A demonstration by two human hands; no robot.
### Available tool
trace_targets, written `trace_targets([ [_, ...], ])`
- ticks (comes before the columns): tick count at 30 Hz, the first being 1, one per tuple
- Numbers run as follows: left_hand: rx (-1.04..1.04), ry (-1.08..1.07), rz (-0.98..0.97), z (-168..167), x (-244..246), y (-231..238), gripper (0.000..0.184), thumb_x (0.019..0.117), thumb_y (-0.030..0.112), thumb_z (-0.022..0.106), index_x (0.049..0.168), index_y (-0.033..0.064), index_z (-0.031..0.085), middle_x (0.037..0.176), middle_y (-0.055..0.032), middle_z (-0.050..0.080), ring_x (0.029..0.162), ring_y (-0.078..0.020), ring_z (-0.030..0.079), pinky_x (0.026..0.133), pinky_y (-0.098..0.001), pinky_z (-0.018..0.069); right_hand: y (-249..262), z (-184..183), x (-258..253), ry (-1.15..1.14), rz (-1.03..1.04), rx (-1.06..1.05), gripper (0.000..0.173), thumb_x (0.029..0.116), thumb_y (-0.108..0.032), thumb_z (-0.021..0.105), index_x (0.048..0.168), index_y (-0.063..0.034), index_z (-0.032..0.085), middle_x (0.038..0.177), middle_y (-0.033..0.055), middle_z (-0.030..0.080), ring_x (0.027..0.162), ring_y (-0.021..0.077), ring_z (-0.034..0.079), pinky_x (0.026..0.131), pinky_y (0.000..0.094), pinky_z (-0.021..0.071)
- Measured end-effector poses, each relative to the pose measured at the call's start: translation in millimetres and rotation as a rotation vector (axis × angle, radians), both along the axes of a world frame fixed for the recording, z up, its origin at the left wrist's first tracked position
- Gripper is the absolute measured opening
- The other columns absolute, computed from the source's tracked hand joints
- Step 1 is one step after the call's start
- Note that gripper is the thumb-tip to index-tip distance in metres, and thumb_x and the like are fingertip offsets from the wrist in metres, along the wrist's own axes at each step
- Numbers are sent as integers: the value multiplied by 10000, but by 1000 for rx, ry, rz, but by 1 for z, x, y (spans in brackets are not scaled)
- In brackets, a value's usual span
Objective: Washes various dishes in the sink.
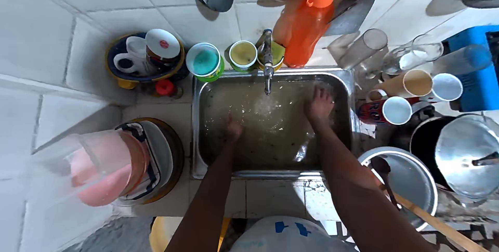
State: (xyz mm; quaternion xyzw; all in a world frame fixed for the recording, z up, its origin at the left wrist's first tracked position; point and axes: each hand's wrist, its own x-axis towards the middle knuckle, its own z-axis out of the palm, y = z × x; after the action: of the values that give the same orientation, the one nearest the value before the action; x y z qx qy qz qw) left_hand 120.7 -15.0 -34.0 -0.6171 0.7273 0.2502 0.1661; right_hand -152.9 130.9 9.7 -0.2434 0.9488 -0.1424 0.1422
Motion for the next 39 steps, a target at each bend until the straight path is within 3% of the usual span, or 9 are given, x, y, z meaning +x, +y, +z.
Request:
trace_targets([
  [2, -32, 104, 70, -1, 2, 5, 574, 1049, 225, 555, 1546, -9, 388, 1585, -282, 367, 1468, -406, 382, 1195, -505, 334, 17, -37, 8, -148, -155, 119, 882, 942, -416, 666, 1646, -133, 215, 1675, 276, 186, 1541, 500, 176, 1129, 768, 248],
  [7, -32, 249, 118, -6, 3, 17, 462, 1068, 152, 511, 1514, 44, 458, 1546, -223, 454, 1396, -375, 485, 1129, -515, 424, 14, -31, 22, -385, -56, 452, 624, 991, -429, 594, 1411, 31, 548, 1479, 312, 495, 1375, 495, 475, 1024, 707, 433],
  [14, 115, 172, -119, 20, -13, 19, 452, 1006, 154, 604, 1416, -22, 535, 1323, -275, 615, 1235, -422, 602, 1032, -564, 487, 0, -19, 80, -385, 125, 532, 653, 987, -190, 619, 1510, 104, 361, 1631, 309, 245, 1452, 505, 357, 1119, 638, 388],
  [17, 330, 516, 158, 43, -12, 16, 570, 1013, 193, 608, 1542, 94, 417, 1379, -244, 592, 1207, -406, 613, 974, -580, 517, -2, -17, 96, -394, 278, 563, 550, 1007, -229, 600, 1433, 99, 484, 1575, 306, 358, 1413, 485, 417, 1098, 666, 381],
  [22, 727, 1042, 592, 66, -26, 11, 427, 1020, 93, 556, 1444, 122, 517, 1258, -86, 618, 940, -159, 626, 813, -312, 542, -10, -1, 91, -449, 336, 310, 684, 942, -300, 713, 1537, -92, 447, 1407, 285, 574, 1277, 507, 558, 993, 709, 458],
  [25, 848, 1180, 721, 76, -34, 14, 308, 1072, 139, 460, 1363, 116, 559, 1197, -73, 659, 813, -103, 632, 703, -220, 524, -18, -15, 89, -415, 330, 302, 940, 846, -367, 804, 1613, -132, 314, 1586, 329, 332, 1441, 562, 328, 1059, 750, 370],
  [27, 897, 1248, 786, 76, -39, 16, 266, 1074, 149, 433, 1284, 99, 588, 1143, -83, 674, 762, -96, 636, 647, -198, 523, -21, -27, 92, -372, 337, 368, 1004, 793, -404, 839, 1595, -75, 332, 1571, 342, 342, 1419, 562, 360, 1047, 738, 387],
  [33, 973, 1262, 836, 57, -37, 21, 272, 1075, 181, 415, 1261, 89, 591, 1117, -109, 676, 769, -146, 667, 631, -243, 552, -23, -15, 123, -439, 434, 563, 424, 1016, -221, 560, 1364, 20, 578, 1383, 273, 589, 1247, 467, 592, 977, 659, 487],
  [39, 1009, 1238, 780, 46, -23, 26, 304, 1104, 256, 433, 1308, 89, 584, 1098, -94, 702, 834, -149, 689, 702, -255, 571, -9, -19, 97, -592, 348, 103, 522, 957, -151, 695, 1417, 33, 529, 1337, 313, 602, 1236, 485, 590, 1036, 653, 463],
])
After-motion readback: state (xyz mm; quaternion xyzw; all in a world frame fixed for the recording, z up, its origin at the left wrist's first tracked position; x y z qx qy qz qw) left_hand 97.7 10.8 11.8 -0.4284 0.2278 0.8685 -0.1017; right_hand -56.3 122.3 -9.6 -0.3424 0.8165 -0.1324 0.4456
